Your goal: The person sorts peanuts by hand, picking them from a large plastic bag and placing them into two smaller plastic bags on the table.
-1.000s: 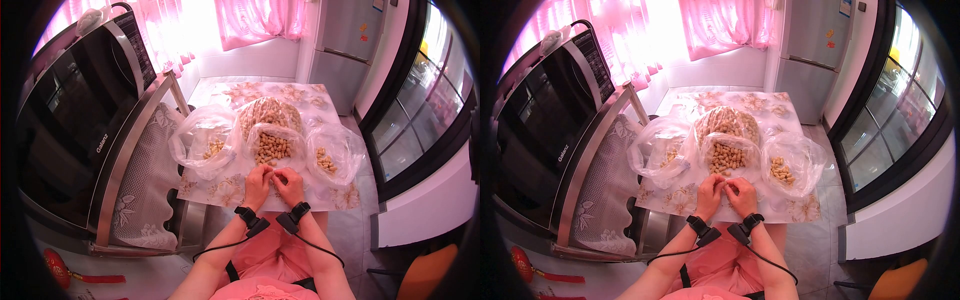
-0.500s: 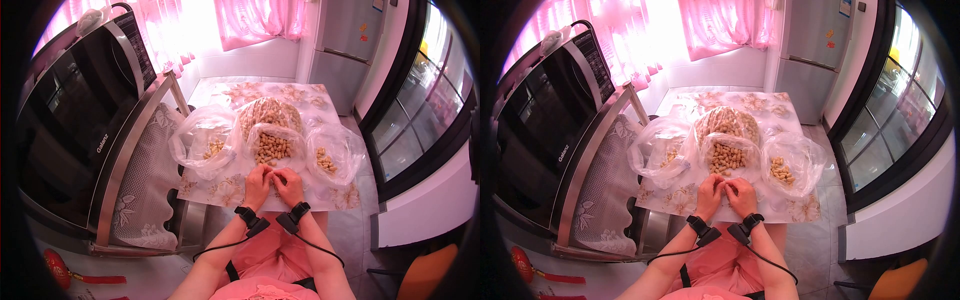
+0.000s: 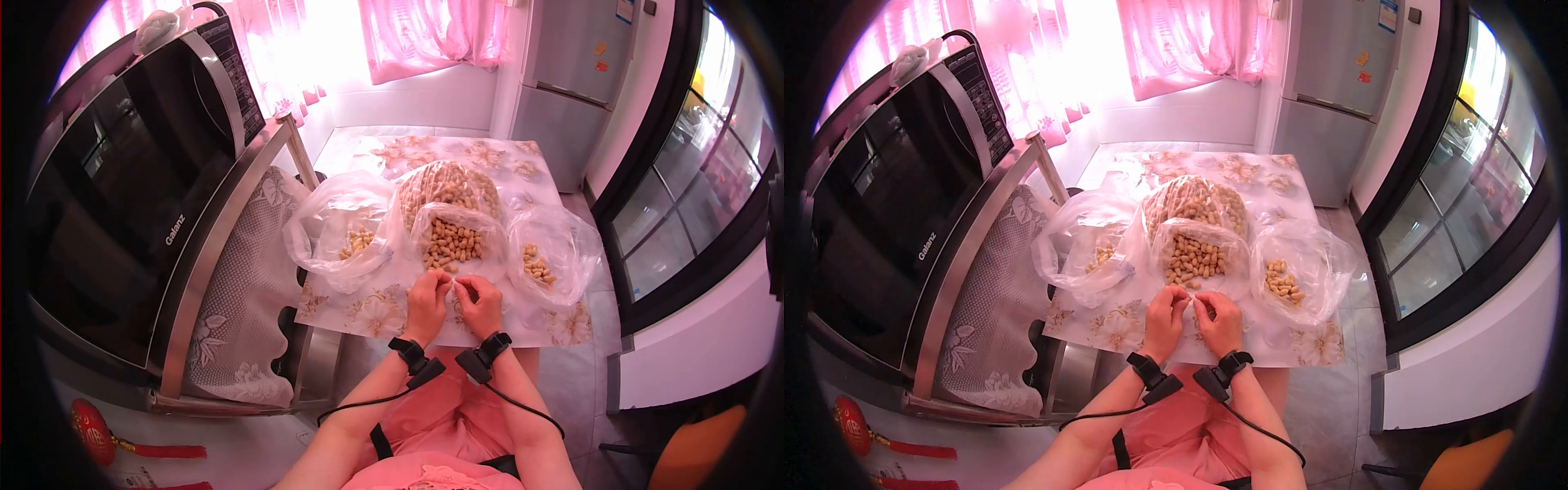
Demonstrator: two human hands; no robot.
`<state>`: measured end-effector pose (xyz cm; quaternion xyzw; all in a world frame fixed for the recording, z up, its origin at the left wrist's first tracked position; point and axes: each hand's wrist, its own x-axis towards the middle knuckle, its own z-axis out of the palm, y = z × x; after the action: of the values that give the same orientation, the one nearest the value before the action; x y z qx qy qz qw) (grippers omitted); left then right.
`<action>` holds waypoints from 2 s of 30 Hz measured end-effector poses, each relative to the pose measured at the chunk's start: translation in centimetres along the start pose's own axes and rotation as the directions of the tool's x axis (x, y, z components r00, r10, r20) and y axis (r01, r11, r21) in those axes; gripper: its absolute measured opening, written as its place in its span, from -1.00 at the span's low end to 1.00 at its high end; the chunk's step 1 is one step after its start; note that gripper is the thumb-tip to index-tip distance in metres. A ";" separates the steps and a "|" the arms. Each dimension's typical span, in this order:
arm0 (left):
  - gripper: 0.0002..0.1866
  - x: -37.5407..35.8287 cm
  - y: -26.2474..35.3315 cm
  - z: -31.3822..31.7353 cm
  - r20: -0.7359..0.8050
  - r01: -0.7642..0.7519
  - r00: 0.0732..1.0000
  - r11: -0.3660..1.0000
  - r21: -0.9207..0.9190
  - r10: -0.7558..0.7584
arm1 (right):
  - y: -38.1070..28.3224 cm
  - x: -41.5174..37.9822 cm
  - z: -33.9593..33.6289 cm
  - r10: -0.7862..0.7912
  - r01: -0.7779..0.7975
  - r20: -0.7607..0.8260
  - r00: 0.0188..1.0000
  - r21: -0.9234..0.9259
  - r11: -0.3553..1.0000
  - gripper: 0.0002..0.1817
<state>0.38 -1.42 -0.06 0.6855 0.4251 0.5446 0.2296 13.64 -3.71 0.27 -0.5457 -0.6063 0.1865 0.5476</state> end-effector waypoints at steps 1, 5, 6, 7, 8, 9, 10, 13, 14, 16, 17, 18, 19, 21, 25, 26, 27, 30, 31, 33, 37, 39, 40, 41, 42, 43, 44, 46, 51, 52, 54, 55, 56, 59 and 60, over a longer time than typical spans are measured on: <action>-0.93 0.1 0.2 -0.1 -0.007 -0.001 1.000 0.999 -0.041 0.001 | -0.1 0.0 0.0 0.004 -0.004 -0.014 1.000 0.006 1.000 -0.88; -0.89 2.9 2.8 -3.4 -0.139 -0.101 0.986 0.994 -0.043 0.094 | 0.4 0.2 0.0 0.026 -0.026 0.006 1.000 -0.035 0.999 -0.88; -0.88 4.1 3.6 -4.9 -0.181 -0.110 0.978 0.994 -0.011 0.106 | 0.3 0.1 0.0 0.040 -0.040 0.007 0.999 -0.015 0.999 -0.88; -0.87 5.6 4.1 -6.5 -0.224 -0.117 0.967 0.993 0.022 0.119 | 0.2 0.0 0.1 0.053 -0.053 0.011 0.999 0.007 0.999 -0.87; -0.85 6.8 3.9 -8.0 -0.243 -0.098 0.964 0.994 0.050 0.108 | 0.2 -0.1 0.1 0.055 -0.055 0.015 0.998 0.010 0.998 -0.87; -0.83 7.9 3.6 -9.4 -0.263 -0.083 0.960 0.993 0.078 0.101 | 0.2 0.0 0.0 0.061 -0.061 0.018 0.998 0.007 0.998 -0.87; -0.83 8.8 2.9 -10.6 -0.271 -0.114 0.943 0.954 0.277 0.192 | 0.2 0.0 0.1 0.067 -0.068 0.020 0.998 0.004 0.998 -0.87; -0.80 8.8 2.6 -11.9 -0.282 -0.148 0.904 0.853 0.501 0.322 | 0.0 0.1 0.0 0.079 -0.078 0.026 0.997 -0.025 0.997 -0.87; -0.79 7.8 2.7 -11.7 -0.258 -0.110 0.938 0.907 0.407 0.230 | 0.1 0.2 0.0 0.082 -0.082 0.016 0.996 -0.024 0.996 -0.87; -0.78 5.2 2.3 -10.6 -0.076 0.000 0.997 0.981 0.192 0.015 | 0.3 -0.1 0.1 0.048 -0.048 0.004 0.999 -0.018 0.999 -0.87; -0.78 4.2 1.9 -9.8 -0.074 0.002 0.997 0.982 0.190 0.013 | 0.4 -0.1 0.1 0.051 -0.050 0.005 0.999 -0.020 0.999 -0.87; -0.77 3.3 1.7 -9.0 0.071 -0.064 0.996 0.957 0.283 0.045 | 0.4 -0.1 0.1 0.057 -0.057 0.017 0.998 -0.019 0.998 -0.87; -0.75 2.5 1.4 -8.5 0.217 -0.140 0.974 0.921 0.362 0.063 | 0.4 -0.1 0.0 0.062 -0.062 0.030 0.998 -0.019 0.998 -0.87; -0.76 1.8 0.2 -7.6 0.209 -0.155 0.975 0.903 0.401 0.074 | 0.4 0.0 0.0 0.063 -0.063 0.031 0.998 -0.013 0.998 -0.87; -0.80 1.0 -1.9 -6.7 0.259 -0.050 0.964 0.907 0.419 -0.066 | 0.6 -0.1 0.1 0.061 -0.060 0.027 0.998 -0.036 0.998 -0.86; -0.80 1.0 -2.2 -6.6 0.260 -0.055 0.964 0.907 0.419 -0.061 | 0.6 0.0 0.1 0.059 -0.058 0.022 0.998 -0.035 0.998 -0.86; -0.81 1.0 -2.0 -6.5 0.261 -0.051 0.963 0.912 0.407 -0.063 | 0.6 0.0 0.1 0.053 -0.052 0.025 0.998 -0.035 0.998 -0.86; -0.83 1.1 -0.9 -6.1 0.260 -0.070 0.965 0.913 0.401 -0.040 | 0.7 -0.1 0.1 0.046 -0.045 0.029 0.999 -0.036 0.998 -0.86; -0.85 1.2 -0.6 -6.0 0.255 -0.094 0.967 0.909 0.406 -0.014 | 0.7 -0.1 0.1 0.044 -0.042 0.030 0.999 -0.038 0.998 -0.86; -0.87 1.0 -1.1 -5.7 0.263 -0.107 0.965 0.909 0.403 -0.003 | 0.6 -0.1 0.1 0.047 -0.046 0.034 0.998 -0.032 0.998 -0.86; -0.92 1.0 -0.8 -5.0 0.248 0.050 0.961 0.959 0.278 -0.122 | 0.3 0.0 0.1 0.047 -0.047 0.029 0.998 -0.015 0.999 -0.86; -0.90 1.6 0.0 -4.6 0.225 0.145 0.957 0.974 0.173 -0.182 | 0.4 0.0 0.2 0.052 -0.052 0.026 0.998 -0.008 0.999 -0.86; -0.87 1.8 0.4 -4.2 0.206 0.239 0.947 0.969 0.063 -0.247 | 0.4 -0.1 0.1 0.056 -0.056 0.027 0.998 -0.003 0.998 -0.85; -0.87 1.9 0.2 -3.6 0.210 0.240 0.946 0.969 0.059 -0.247 | 0.4 -0.2 0.0 0.058 -0.058 0.025 0.998 -0.008 0.998 -0.85; -0.83 2.0 -0.1 -3.0 0.227 0.334 0.923 0.939 -0.077 -0.310 | 0.1 -0.1 -0.1 0.059 -0.059 0.034 0.998 0.002 0.998 -0.84; -0.79 2.1 -0.5 -2.3 0.253 0.420 0.895 0.883 -0.209 -0.366 | -0.1 0.0 -0.2 0.058 -0.059 0.043 0.997 0.013 0.998 -0.82; -0.79 2.0 -0.7 -1.6 0.255 0.418 0.897 0.883 -0.215 -0.362 | -0.1 0.0 -0.2 0.056 -0.056 0.040 0.998 0.008 0.998 -0.82; -0.80 1.3 -1.3 -0.4 0.324 0.551 0.834 0.705 -0.447 -0.446 | 0.2 0.0 -0.2 0.043 -0.046 0.058 0.997 0.050 0.998 -0.79; -0.83 0.3 -1.3 -0.1 0.256 0.454 0.887 0.830 -0.324 -0.385 | 0.5 -0.3 0.0 0.032 -0.034 0.051 0.998 0.042 0.999 -0.82; -0.83 0.3 -0.9 -0.3 0.252 0.442 0.891 0.850 -0.287 -0.378 | 0.4 -0.3 0.0 0.035 -0.037 0.052 0.998 0.038 0.999 -0.84; -0.83 0.2 -1.4 -0.3 0.247 0.433 0.896 0.852 -0.293 -0.370 | 0.0 -0.1 -0.1 0.037 -0.039 0.061 0.997 0.037 0.999 -0.84; -0.84 0.1 -1.6 -0.3 0.245 0.419 0.902 0.856 -0.302 -0.356 | -0.2 0.0 -0.1 0.036 -0.038 0.065 0.997 0.036 0.999 -0.84; -0.84 0.0 -1.8 -0.3 0.246 0.419 0.902 0.856 -0.303 -0.355 | -0.2 0.0 -0.1 0.036 -0.038 0.064 0.997 0.034 0.999 -0.84; -0.84 -0.1 -1.6 -0.4 0.236 0.402 0.910 0.866 -0.299 -0.341 | -0.3 -0.1 -0.1 0.027 -0.030 0.050 0.998 0.054 0.998 -0.83; -0.84 -0.1 -1.5 -0.4 0.219 0.387 0.918 0.870 -0.306 -0.331 | -0.4 -0.1 -0.2 0.034 -0.036 0.052 0.998 0.056 0.998 -0.84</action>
<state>-0.52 -0.78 -1.22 0.5851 0.4241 0.5011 0.4761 13.61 -3.98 0.64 -0.5354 -0.6047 0.2271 0.5441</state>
